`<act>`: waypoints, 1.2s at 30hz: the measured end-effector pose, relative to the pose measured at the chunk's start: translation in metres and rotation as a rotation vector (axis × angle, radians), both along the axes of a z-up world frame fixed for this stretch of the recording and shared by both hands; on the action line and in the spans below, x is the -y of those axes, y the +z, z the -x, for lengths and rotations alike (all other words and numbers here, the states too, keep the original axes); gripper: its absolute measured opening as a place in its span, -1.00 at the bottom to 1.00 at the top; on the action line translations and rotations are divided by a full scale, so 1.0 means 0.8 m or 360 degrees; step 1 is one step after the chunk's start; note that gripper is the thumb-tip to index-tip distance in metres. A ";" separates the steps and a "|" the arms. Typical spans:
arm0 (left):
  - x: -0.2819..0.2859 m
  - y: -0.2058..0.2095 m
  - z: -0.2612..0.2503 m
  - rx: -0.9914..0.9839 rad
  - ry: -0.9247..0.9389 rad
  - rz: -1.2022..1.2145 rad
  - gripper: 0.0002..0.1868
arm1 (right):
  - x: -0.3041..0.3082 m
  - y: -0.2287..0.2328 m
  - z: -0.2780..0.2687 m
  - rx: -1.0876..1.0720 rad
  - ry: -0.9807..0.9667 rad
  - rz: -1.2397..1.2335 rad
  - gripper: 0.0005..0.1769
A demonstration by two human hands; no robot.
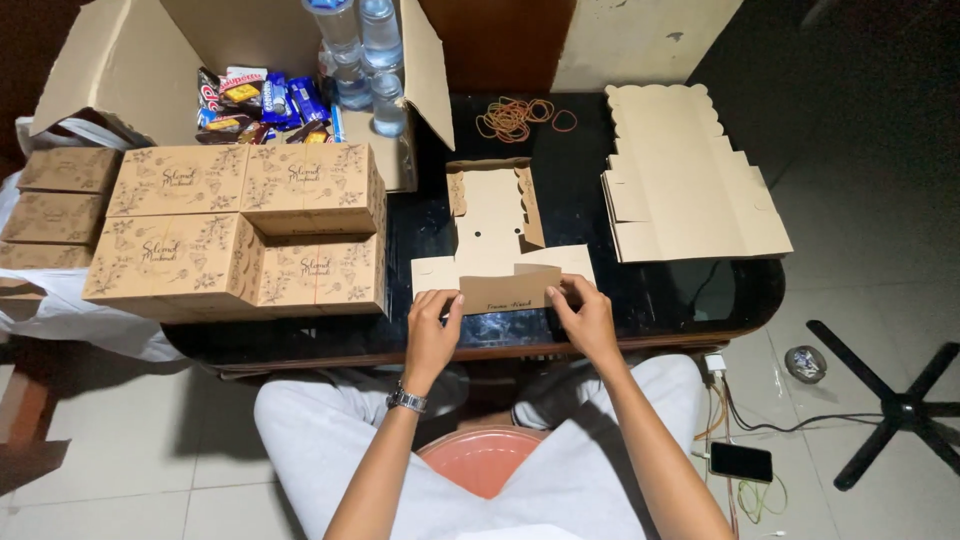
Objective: Folding cardboard templates into boxes and filling them with snacks and water bottles.
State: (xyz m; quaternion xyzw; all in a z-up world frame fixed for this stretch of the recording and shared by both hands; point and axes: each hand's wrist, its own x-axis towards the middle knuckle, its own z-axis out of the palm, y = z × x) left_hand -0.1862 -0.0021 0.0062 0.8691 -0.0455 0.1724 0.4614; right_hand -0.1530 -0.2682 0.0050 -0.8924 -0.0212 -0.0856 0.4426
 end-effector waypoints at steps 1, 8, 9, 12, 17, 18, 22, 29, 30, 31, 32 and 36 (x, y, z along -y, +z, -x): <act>0.004 0.004 -0.001 -0.0002 -0.0003 0.0002 -0.89 | -0.003 0.000 -0.001 -0.0002 -0.0003 0.0002 -0.77; 0.025 0.018 0.000 0.0045 0.0243 0.0019 -0.96 | -0.014 -0.004 -0.006 -0.0004 -0.0182 -0.0092 -0.65; 0.027 0.023 0.000 0.0056 0.0294 0.0033 -0.92 | -0.016 -0.005 -0.008 -0.0013 -0.0196 -0.0085 -0.61; 0.030 0.020 0.002 0.0059 0.0315 0.0001 -0.84 | -0.019 -0.009 -0.011 0.0046 -0.0206 0.0022 -0.64; 0.032 0.015 0.005 0.0132 0.0293 -0.0302 -0.89 | -0.025 -0.006 -0.003 0.0284 -0.0166 0.0370 -0.78; 0.033 0.011 0.006 0.0157 0.0282 -0.0422 -0.90 | -0.028 -0.003 0.004 0.0387 -0.0146 0.0496 -0.90; 0.046 0.020 0.011 0.0200 0.0360 -0.0635 -0.93 | -0.043 0.000 0.020 0.0508 -0.0187 0.0687 -0.93; 0.083 0.024 0.016 0.0082 0.0585 -0.0735 -0.38 | -0.076 0.011 0.044 0.0541 -0.0419 0.0741 -0.54; 0.085 0.021 0.017 0.0054 0.0608 -0.0726 -0.35 | -0.077 0.011 0.045 0.0528 -0.0452 0.0725 -0.53; 0.086 0.022 0.016 0.0048 0.0606 -0.0728 -0.35 | -0.075 0.009 0.043 0.0522 -0.0451 0.0725 -0.53; 0.086 0.022 0.015 0.0009 0.0594 -0.0659 -0.35 | -0.073 0.007 0.041 0.0487 -0.0450 0.0685 -0.54; 0.081 0.019 0.019 -0.0081 0.0602 -0.0554 -0.48 | -0.067 0.012 0.042 0.0380 -0.0426 0.0531 -0.58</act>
